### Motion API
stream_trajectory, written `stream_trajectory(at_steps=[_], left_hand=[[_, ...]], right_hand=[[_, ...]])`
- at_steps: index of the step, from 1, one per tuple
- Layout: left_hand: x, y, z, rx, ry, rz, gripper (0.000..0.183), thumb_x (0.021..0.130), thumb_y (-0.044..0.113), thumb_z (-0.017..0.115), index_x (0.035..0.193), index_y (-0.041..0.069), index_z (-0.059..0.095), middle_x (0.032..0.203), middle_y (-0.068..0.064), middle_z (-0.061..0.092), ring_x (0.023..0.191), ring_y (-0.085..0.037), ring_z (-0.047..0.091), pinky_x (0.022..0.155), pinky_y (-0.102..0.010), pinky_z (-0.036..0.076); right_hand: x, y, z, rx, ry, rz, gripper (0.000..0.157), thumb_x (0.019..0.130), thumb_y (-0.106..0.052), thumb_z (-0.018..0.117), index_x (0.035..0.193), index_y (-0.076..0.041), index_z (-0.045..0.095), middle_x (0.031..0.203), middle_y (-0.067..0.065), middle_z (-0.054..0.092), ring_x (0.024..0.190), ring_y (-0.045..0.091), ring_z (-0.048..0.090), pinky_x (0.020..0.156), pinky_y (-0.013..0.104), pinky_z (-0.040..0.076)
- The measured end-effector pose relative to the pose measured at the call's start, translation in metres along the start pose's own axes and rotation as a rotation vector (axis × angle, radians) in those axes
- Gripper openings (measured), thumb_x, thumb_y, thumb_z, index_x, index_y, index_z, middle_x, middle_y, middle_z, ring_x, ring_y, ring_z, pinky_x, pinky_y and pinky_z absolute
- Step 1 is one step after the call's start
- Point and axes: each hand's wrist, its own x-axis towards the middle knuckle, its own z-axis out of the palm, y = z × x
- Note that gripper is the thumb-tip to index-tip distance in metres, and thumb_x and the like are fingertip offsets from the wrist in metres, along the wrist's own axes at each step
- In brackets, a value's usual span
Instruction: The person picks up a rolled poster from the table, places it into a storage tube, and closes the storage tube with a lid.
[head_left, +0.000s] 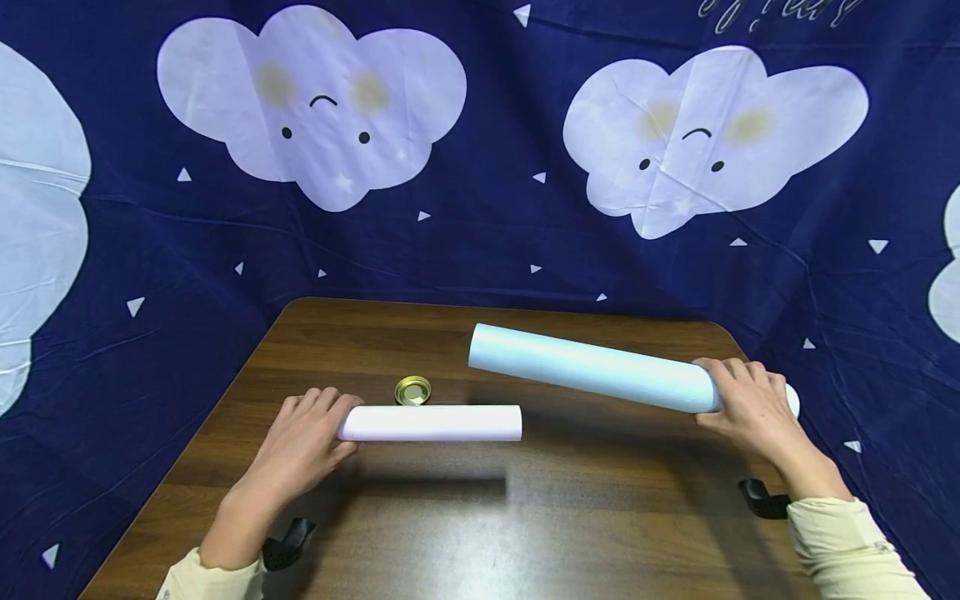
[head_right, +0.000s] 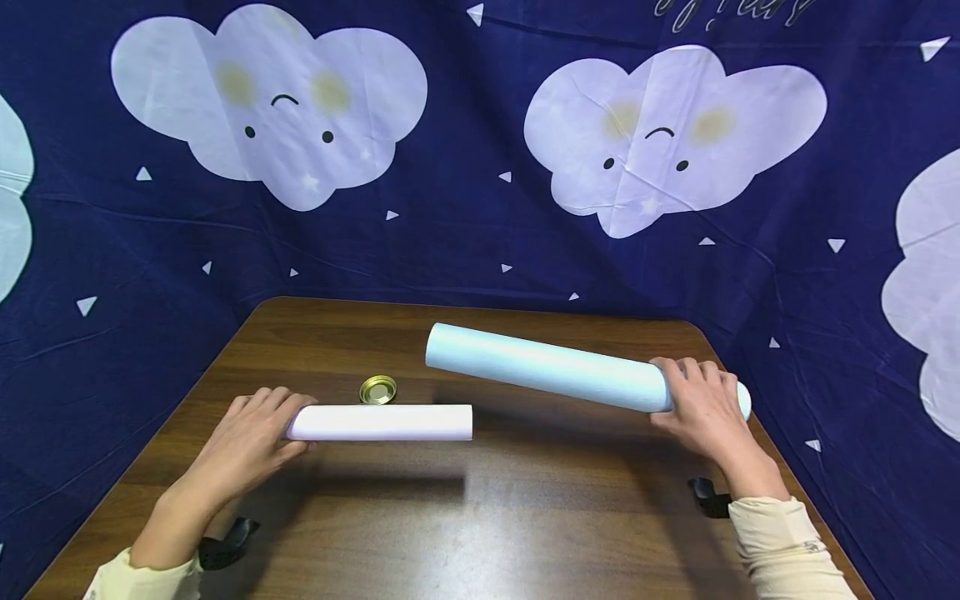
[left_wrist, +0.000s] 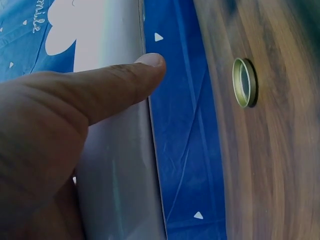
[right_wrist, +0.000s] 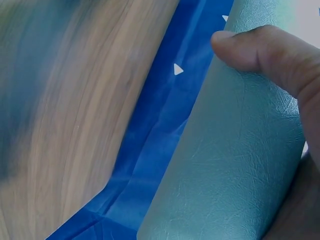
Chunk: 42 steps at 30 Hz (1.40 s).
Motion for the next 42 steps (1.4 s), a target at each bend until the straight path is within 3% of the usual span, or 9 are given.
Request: stream_trajectory(at_steps=[9, 31, 42], left_hand=[[-0.002, -0.009, -0.004, 0.006, -0.011, -0.010, 0.048, 0.067, 0.029, 0.082, 0.108, 0.013, 0.061, 0.095, -0.006, 0.062, 0.091, -0.026, 0.054, 0.071, -0.038, 0.033], [-0.004, -0.026, -0.015, 0.018, 0.006, -0.020, 0.050, 0.066, 0.026, 0.082, 0.108, 0.011, 0.060, 0.096, -0.009, 0.063, 0.091, -0.029, 0.055, 0.072, -0.043, 0.035], [-0.005, -0.035, -0.015, 0.031, 0.052, -0.004, 0.053, 0.063, 0.027, 0.084, 0.107, 0.010, 0.060, 0.095, -0.011, 0.063, 0.089, -0.030, 0.056, 0.070, -0.043, 0.035]], right_hand=[[-0.005, 0.008, -0.005, -0.002, -0.005, 0.009, 0.072, 0.053, -0.020, 0.080, 0.118, -0.012, 0.051, 0.104, 0.024, 0.058, 0.092, 0.046, 0.047, 0.073, 0.058, 0.028], [-0.020, 0.028, -0.014, -0.022, 0.000, -0.007, 0.076, 0.051, -0.022, 0.082, 0.120, -0.015, 0.050, 0.101, 0.022, 0.059, 0.090, 0.044, 0.047, 0.071, 0.057, 0.028], [-0.025, 0.033, -0.019, -0.034, -0.005, -0.023, 0.075, 0.052, -0.024, 0.084, 0.119, -0.015, 0.052, 0.100, 0.020, 0.060, 0.088, 0.043, 0.048, 0.071, 0.055, 0.029]])
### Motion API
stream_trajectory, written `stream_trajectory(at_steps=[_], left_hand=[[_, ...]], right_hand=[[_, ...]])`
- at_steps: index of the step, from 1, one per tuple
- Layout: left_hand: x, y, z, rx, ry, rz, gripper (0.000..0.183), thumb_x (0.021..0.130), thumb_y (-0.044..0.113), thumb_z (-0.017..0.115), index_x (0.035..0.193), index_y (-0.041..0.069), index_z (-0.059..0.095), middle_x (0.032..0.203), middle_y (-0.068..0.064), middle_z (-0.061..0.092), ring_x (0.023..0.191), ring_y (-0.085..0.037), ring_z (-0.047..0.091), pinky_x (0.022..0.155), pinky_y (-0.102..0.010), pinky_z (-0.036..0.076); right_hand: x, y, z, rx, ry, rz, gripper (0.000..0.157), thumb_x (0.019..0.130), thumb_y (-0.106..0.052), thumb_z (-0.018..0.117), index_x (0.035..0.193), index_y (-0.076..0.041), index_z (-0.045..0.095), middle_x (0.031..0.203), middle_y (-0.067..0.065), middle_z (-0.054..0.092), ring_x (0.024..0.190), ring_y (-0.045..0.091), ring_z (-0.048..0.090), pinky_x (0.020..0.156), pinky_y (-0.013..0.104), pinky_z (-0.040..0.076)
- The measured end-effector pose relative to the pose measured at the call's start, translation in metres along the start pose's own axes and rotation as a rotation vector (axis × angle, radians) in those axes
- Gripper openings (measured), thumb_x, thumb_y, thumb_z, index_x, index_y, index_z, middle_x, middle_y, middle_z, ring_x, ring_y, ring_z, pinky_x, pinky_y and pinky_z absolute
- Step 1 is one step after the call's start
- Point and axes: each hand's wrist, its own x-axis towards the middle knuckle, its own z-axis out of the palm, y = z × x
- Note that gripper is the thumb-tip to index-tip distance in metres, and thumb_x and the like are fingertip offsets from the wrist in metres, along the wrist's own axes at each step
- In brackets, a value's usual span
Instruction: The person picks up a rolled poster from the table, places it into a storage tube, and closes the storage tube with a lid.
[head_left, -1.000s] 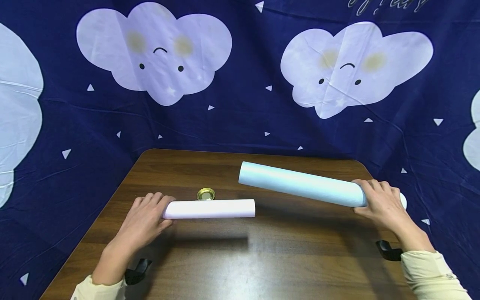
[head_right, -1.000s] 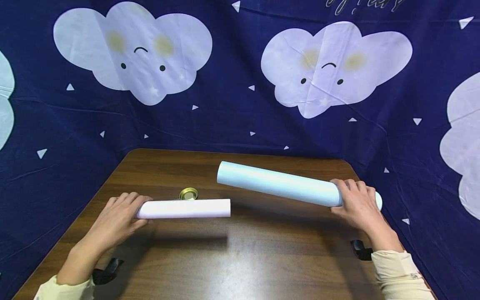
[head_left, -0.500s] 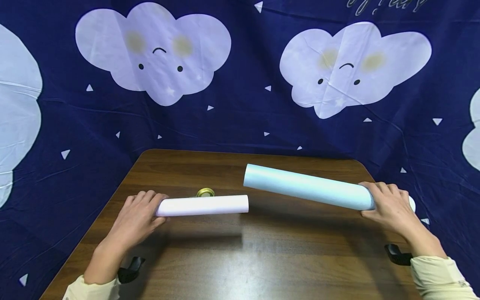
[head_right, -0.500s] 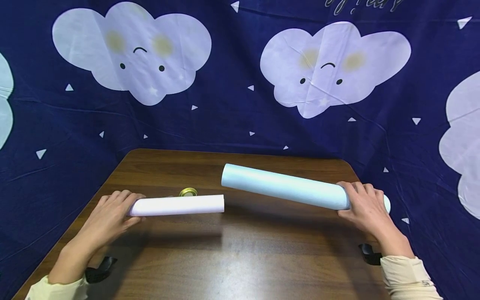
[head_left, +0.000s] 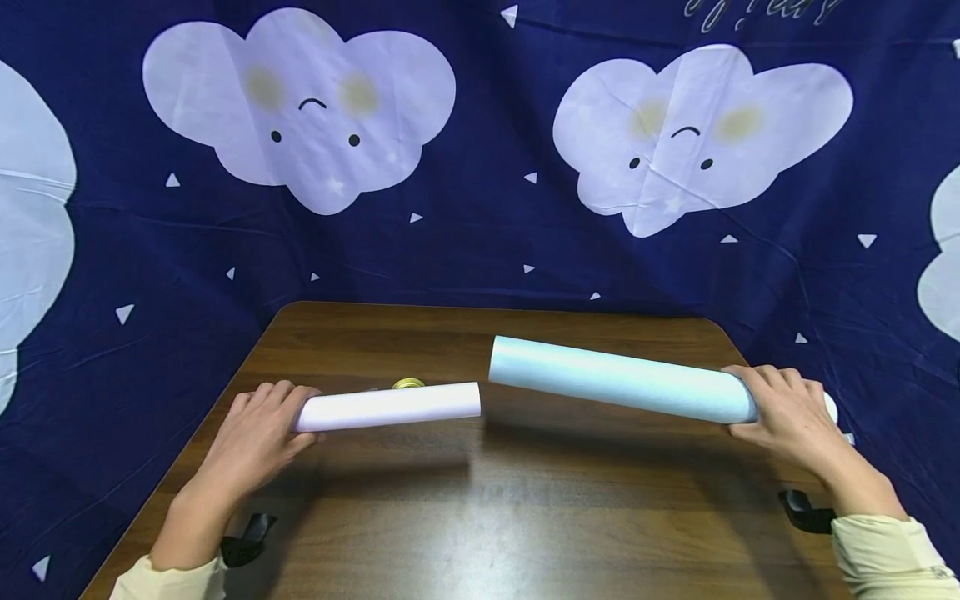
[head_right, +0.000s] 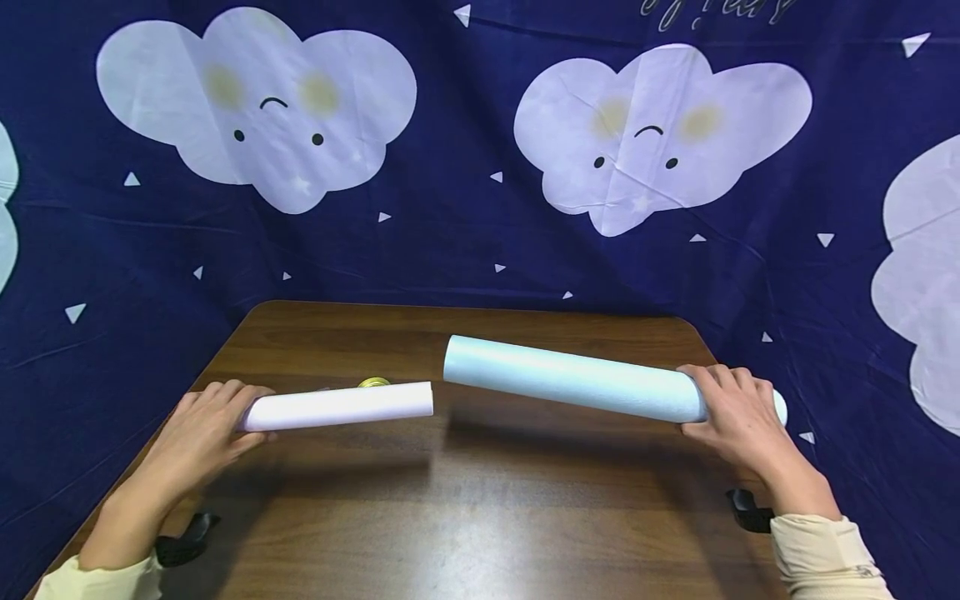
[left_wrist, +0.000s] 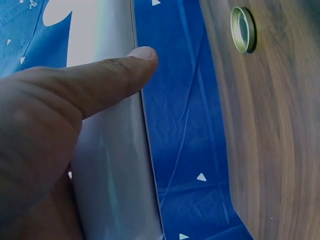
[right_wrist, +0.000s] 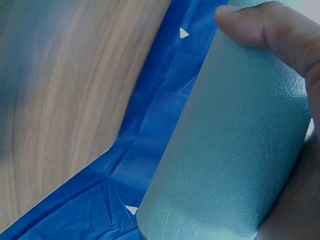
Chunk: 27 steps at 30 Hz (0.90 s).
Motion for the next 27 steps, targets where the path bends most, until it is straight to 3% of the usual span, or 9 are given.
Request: stream_trajectory(at_steps=[27], left_hand=[[0.0067, -0.0069, -0.0001, 0.018, -0.010, -0.024, 0.056, 0.061, 0.024, 0.085, 0.107, 0.008, 0.059, 0.094, -0.015, 0.064, 0.086, -0.033, 0.055, 0.070, -0.045, 0.035]], right_hand=[[-0.0074, 0.0045, -0.0023, 0.024, 0.031, -0.055, 0.075, 0.048, -0.024, 0.084, 0.117, -0.017, 0.054, 0.101, 0.015, 0.062, 0.088, 0.037, 0.050, 0.072, 0.051, 0.030]])
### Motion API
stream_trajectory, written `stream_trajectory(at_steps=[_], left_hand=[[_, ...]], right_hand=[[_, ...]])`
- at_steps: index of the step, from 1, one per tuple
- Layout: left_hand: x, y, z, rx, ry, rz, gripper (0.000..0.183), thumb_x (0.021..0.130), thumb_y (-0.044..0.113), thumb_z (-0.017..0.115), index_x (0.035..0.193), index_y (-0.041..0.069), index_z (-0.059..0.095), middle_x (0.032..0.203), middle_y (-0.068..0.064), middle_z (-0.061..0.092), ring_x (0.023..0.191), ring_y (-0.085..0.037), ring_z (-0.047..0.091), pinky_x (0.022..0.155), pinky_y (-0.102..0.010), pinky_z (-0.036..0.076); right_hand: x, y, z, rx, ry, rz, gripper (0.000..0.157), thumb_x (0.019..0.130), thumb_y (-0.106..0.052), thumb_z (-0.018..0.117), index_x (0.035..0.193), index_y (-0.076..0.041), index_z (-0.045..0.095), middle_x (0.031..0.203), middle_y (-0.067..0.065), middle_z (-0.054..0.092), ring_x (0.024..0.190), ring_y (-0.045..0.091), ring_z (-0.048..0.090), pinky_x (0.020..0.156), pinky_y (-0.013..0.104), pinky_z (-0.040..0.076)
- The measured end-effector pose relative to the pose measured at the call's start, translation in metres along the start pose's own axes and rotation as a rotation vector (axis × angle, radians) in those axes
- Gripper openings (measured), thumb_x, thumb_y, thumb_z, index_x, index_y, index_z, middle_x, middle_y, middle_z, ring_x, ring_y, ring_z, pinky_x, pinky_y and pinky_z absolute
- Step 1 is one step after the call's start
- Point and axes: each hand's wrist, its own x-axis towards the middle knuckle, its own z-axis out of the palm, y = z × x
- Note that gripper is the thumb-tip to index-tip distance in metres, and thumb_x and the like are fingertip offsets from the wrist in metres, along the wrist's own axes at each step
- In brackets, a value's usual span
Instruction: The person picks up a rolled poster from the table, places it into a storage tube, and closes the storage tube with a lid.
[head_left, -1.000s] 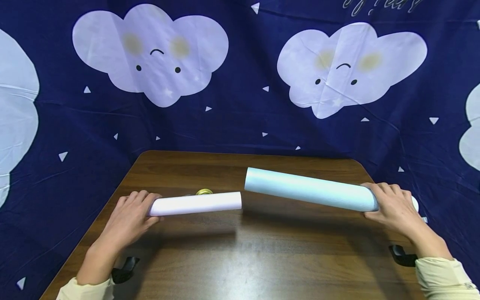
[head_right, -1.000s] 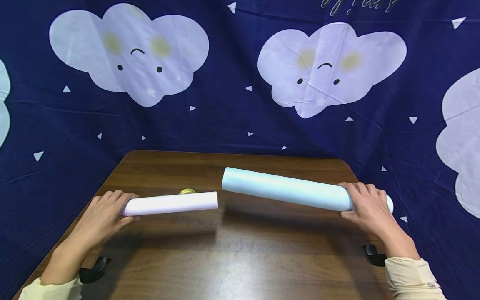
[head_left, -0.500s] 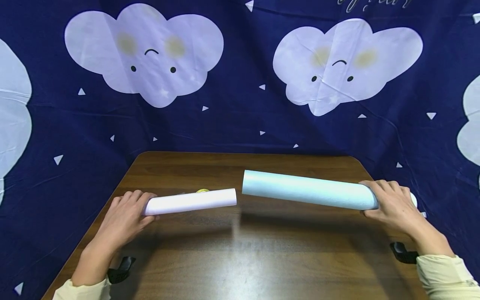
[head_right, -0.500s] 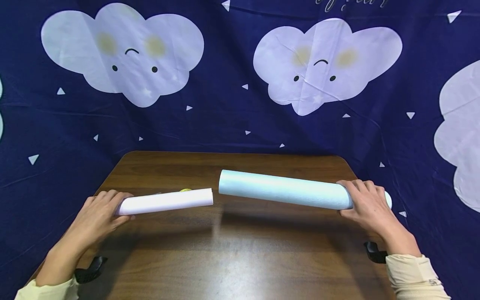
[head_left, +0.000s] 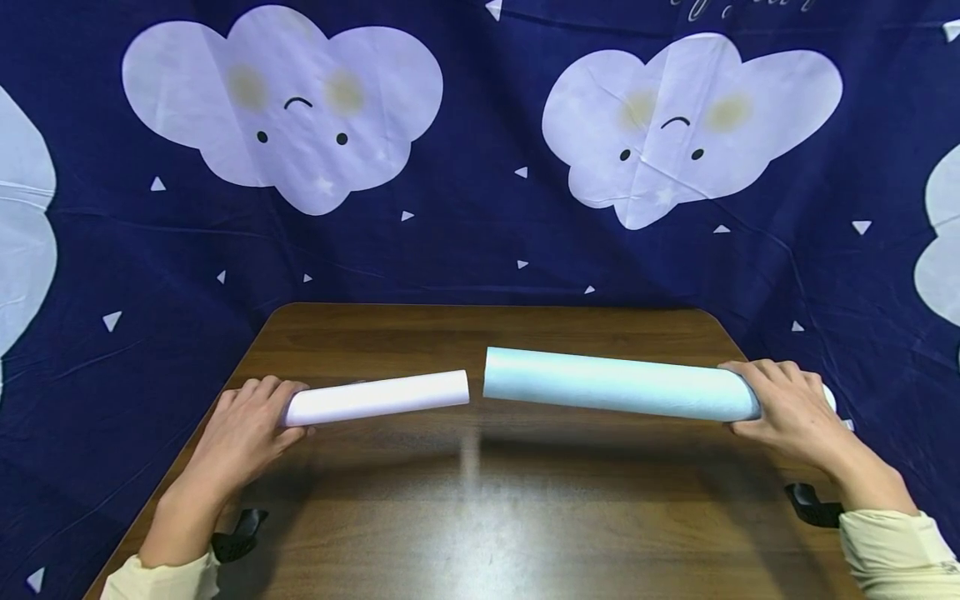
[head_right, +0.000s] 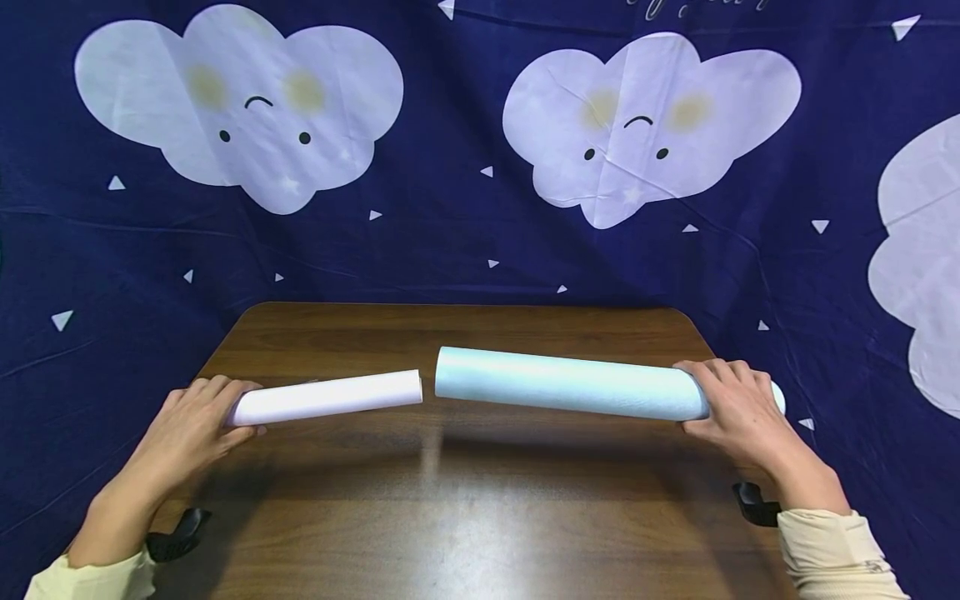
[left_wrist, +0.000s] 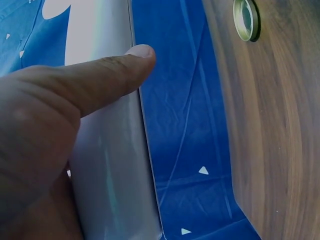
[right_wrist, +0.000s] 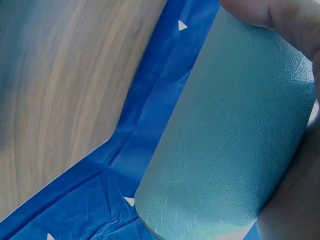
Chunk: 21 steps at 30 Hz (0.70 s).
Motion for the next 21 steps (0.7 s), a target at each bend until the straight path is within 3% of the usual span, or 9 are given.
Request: stream_trajectory(at_steps=[21], left_hand=[[0.0045, 0.0015, -0.0023, 0.006, 0.038, 0.054, 0.054, 0.061, 0.023, 0.085, 0.106, 0.008, 0.059, 0.092, -0.013, 0.063, 0.085, -0.032, 0.056, 0.068, -0.044, 0.035]], right_hand=[[0.0020, -0.0043, 0.0013, 0.005, -0.032, -0.016, 0.075, 0.048, -0.023, 0.084, 0.117, -0.017, 0.056, 0.099, 0.012, 0.063, 0.088, 0.035, 0.052, 0.071, 0.050, 0.031]])
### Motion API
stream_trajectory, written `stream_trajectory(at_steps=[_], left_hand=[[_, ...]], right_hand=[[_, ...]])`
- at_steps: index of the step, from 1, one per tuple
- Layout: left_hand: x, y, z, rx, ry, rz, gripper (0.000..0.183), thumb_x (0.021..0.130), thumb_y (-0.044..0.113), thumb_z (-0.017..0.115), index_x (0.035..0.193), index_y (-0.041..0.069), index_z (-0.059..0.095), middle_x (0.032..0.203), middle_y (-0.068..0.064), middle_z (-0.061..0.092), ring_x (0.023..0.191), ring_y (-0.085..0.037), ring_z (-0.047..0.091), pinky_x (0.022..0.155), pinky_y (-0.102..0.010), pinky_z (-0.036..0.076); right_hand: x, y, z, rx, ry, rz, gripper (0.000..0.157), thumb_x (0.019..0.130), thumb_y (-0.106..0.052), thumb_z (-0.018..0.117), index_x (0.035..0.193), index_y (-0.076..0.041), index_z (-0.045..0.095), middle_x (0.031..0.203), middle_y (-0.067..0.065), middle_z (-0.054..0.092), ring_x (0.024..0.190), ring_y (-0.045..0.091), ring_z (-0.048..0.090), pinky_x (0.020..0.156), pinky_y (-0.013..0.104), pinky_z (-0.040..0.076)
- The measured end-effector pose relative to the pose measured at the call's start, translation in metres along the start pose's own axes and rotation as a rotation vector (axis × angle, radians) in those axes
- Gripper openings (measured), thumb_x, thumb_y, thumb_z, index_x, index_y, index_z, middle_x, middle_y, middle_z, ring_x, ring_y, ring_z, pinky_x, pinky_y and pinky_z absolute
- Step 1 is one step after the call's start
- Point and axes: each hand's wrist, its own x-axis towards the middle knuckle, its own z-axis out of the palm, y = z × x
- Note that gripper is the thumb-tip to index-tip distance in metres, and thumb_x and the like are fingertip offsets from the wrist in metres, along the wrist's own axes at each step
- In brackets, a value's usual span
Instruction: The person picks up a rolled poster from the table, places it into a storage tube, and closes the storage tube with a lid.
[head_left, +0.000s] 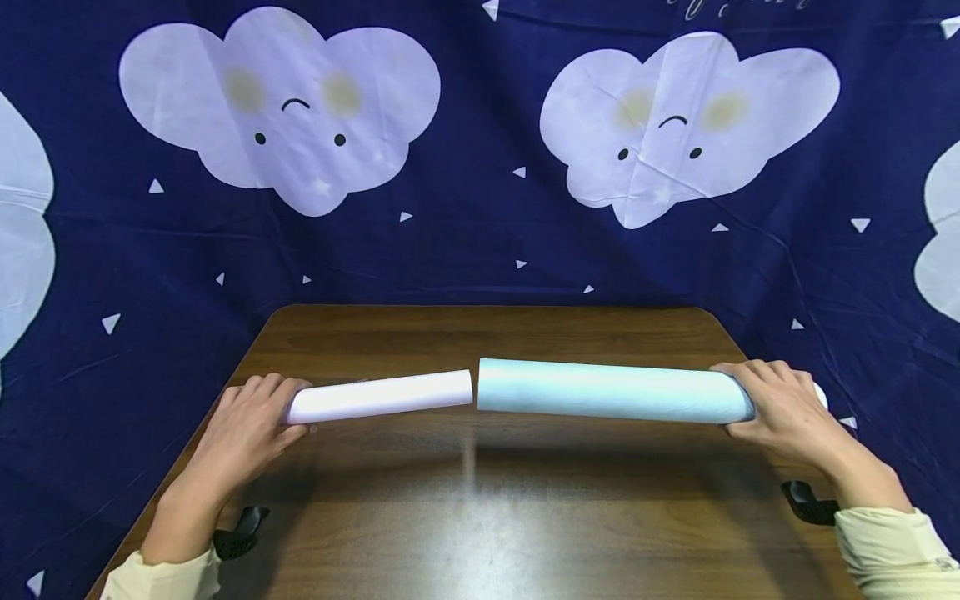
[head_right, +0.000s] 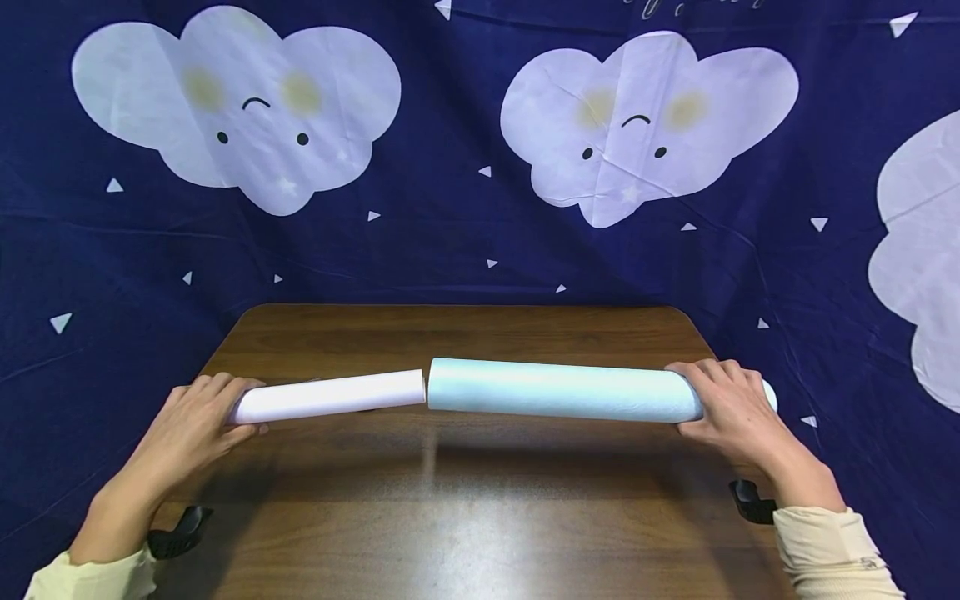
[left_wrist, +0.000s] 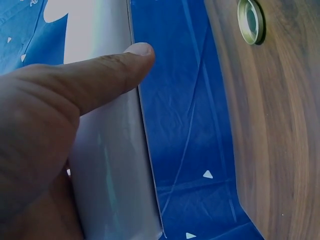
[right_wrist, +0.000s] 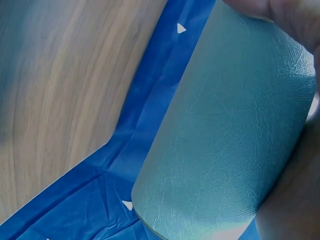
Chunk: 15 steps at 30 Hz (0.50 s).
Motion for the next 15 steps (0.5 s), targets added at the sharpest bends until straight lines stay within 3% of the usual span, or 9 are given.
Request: stream_trajectory(at_steps=[15], left_hand=[[0.0056, 0.0048, -0.0014, -0.009, -0.018, 0.015, 0.051, 0.064, 0.022, 0.084, 0.107, 0.009, 0.059, 0.095, -0.012, 0.064, 0.087, -0.032, 0.057, 0.069, -0.044, 0.035]], right_hand=[[0.0007, -0.0022, 0.0017, 0.006, 0.013, -0.025, 0.075, 0.048, -0.023, 0.085, 0.117, -0.016, 0.055, 0.098, 0.011, 0.063, 0.088, 0.033, 0.051, 0.071, 0.047, 0.029]])
